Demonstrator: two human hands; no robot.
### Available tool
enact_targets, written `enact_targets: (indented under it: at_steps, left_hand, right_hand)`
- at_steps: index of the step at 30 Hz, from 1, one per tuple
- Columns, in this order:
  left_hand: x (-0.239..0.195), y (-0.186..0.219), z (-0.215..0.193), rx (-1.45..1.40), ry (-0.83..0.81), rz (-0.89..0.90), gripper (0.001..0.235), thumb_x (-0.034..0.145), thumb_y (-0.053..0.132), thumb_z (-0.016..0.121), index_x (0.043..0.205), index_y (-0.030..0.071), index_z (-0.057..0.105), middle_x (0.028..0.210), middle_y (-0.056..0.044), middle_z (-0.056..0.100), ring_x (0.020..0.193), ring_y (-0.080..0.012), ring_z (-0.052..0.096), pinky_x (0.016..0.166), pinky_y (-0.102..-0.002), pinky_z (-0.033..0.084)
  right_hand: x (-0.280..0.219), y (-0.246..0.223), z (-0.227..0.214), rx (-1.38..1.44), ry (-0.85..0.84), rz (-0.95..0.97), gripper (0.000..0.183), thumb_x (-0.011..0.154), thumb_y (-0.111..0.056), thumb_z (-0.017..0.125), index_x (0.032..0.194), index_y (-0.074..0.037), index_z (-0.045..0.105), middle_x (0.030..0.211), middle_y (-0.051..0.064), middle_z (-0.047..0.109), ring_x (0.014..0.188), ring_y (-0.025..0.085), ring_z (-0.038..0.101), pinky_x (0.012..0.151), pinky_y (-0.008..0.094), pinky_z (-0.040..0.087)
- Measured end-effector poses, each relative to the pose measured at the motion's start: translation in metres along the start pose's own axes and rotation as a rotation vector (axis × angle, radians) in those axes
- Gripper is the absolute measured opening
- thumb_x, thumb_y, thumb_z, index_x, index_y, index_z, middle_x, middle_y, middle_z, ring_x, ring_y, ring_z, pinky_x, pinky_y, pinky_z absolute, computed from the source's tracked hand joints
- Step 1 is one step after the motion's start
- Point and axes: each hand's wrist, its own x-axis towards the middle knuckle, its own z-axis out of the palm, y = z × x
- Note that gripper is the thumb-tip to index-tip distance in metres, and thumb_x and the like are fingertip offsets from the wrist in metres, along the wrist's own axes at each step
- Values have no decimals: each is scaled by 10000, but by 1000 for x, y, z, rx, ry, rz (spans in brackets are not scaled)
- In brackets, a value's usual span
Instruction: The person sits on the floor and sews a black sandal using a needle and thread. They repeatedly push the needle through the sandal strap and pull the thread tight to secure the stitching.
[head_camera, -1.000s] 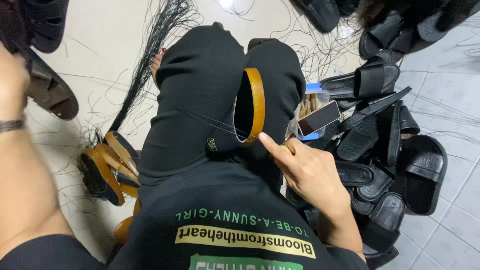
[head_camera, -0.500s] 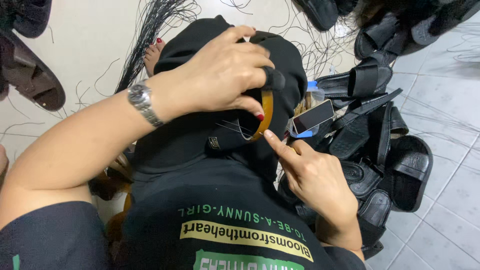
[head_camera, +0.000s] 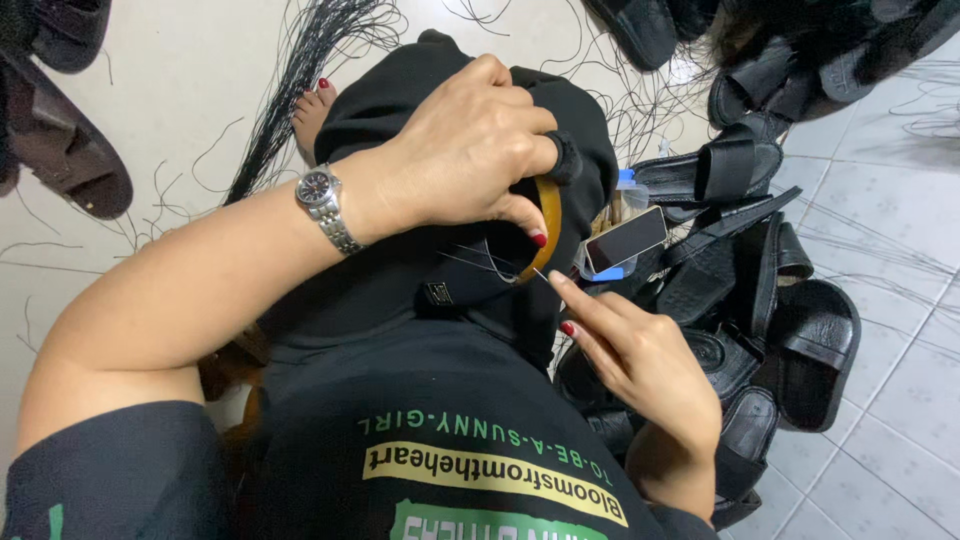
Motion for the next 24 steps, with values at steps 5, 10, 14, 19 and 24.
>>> enact_targets:
  at_steps: [5, 10, 14, 19, 24]
  left_hand:
    - [2, -3, -2, 23, 7, 14, 721, 738, 915, 694, 731, 195, 674, 728, 67, 599, 713, -216, 617, 849, -399, 417]
    - [-1, -5, -2, -8, 21, 21, 705, 731, 880, 721, 702, 179, 653, 702, 53, 582, 675, -216, 598, 820, -387, 398]
    - [-4, -6, -1, 7, 10, 26, 727, 753, 877, 710, 714, 153, 654, 713, 50, 586, 651, -220, 590, 831, -392, 389]
    - [-55, 41, -50, -131, 233, -30, 596, 884, 570, 748, 688, 32, 584, 1147, -131, 644, 995, -344, 596, 908, -539, 384]
    - [-103, 72, -49, 123, 238, -127, 296, 903, 49, 617, 632, 142, 543, 1007, 27, 673, 894, -231, 557, 800, -406, 340]
  right_hand:
    - [8, -2, 7, 201, 156, -72, 398, 993, -95, 609, 1391, -80, 597, 756, 30, 577, 640, 153, 548, 682, 273, 477]
    - [16, -4, 13, 246, 196, -67, 376, 975, -105, 647, 1351, -88, 631, 779, 20, 638, 606, 130, 544, 662, 259, 472]
    - [22, -11, 11, 272, 226, -79, 338, 960, -119, 661, 1288, -39, 659, 1022, 87, 772, 818, 157, 726, 796, 261, 544]
    - [7, -7, 15, 200, 232, -101, 371, 974, -161, 640, 1327, -45, 618, 1102, 97, 771, 899, 164, 752, 829, 287, 559]
    - [0, -19, 18, 74, 248, -100, 376, 983, -157, 643, 1338, -49, 578, 1123, 94, 750, 933, 217, 750, 786, 337, 561]
